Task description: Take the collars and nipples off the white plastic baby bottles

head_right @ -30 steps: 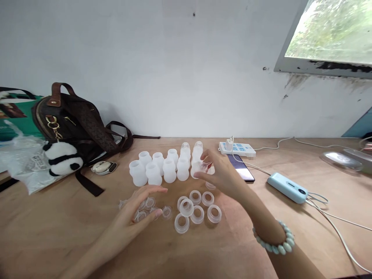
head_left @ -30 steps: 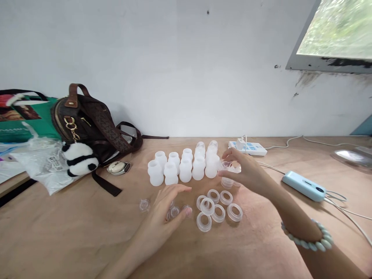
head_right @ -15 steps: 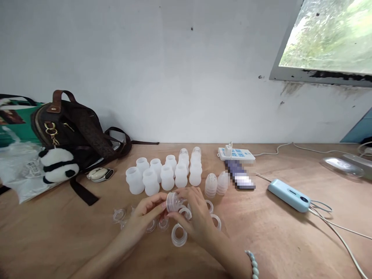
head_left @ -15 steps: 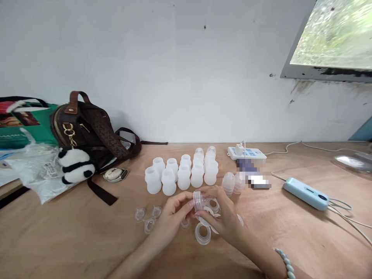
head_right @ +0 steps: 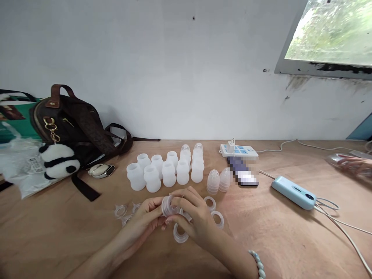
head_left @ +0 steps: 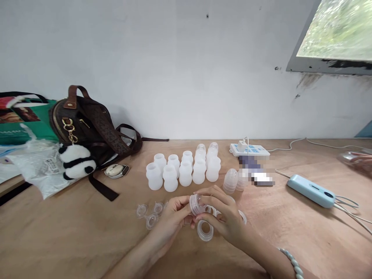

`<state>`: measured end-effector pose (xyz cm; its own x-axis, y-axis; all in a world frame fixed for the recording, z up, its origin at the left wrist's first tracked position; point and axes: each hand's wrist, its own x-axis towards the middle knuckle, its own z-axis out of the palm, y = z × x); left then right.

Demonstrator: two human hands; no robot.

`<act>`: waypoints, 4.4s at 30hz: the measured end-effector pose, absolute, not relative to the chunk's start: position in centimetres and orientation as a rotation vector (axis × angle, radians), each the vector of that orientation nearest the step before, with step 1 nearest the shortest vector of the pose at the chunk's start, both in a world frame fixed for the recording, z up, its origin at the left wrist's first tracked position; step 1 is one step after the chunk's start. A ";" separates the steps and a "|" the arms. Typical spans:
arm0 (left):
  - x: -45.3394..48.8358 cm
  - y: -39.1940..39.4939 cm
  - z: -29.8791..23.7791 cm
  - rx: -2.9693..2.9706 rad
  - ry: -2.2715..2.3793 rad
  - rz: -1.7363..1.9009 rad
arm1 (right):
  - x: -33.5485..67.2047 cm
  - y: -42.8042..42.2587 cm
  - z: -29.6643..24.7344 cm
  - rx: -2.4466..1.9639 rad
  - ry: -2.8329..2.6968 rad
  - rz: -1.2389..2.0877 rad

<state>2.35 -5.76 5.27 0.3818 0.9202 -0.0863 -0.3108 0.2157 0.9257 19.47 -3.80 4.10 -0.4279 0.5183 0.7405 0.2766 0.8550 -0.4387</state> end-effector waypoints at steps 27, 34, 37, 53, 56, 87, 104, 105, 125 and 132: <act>-9.8 -8.0 6.5 1.127 1.294 1.367 | 26.2 -0.9 8.6 -1.082 -1.917 0.613; -13.6 -8.4 1.5 1.546 1.871 1.028 | 25.3 -2.5 7.3 -1.386 -2.528 0.432; -13.1 -8.2 1.0 1.622 1.935 0.981 | 24.7 -3.1 7.5 -1.403 -2.609 0.457; -11.8 -8.9 2.1 1.997 2.206 1.366 | 19.3 11.2 11.7 -1.291 -2.362 -0.500; -10.1 -9.0 3.9 2.171 2.140 1.457 | 20.9 9.3 13.7 -1.226 -2.134 -0.526; -2.9 -11.0 3.7 1.944 1.643 1.286 | 27.6 0.2 8.8 -1.442 -1.963 -0.117; 1.1 -10.5 4.8 2.431 1.310 1.375 | 20.6 -5.0 7.4 -1.087 -1.577 1.362; 1.1 -10.5 5.3 2.291 1.318 1.309 | 20.6 -5.1 7.3 -1.073 -1.577 1.346; -0.4 -9.0 6.6 2.130 1.354 1.150 | 22.4 -4.6 10.3 -1.043 -2.105 0.972; -1.1 -8.4 7.9 1.318 1.061 0.966 | 25.0 -4.9 12.1 -0.891 -2.014 0.827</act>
<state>-1.14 -8.42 7.88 0.2575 0.9651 -0.0472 0.0438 0.0371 0.9983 25.03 -4.93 12.06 -0.4604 0.8021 0.3804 0.3032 0.5448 -0.7818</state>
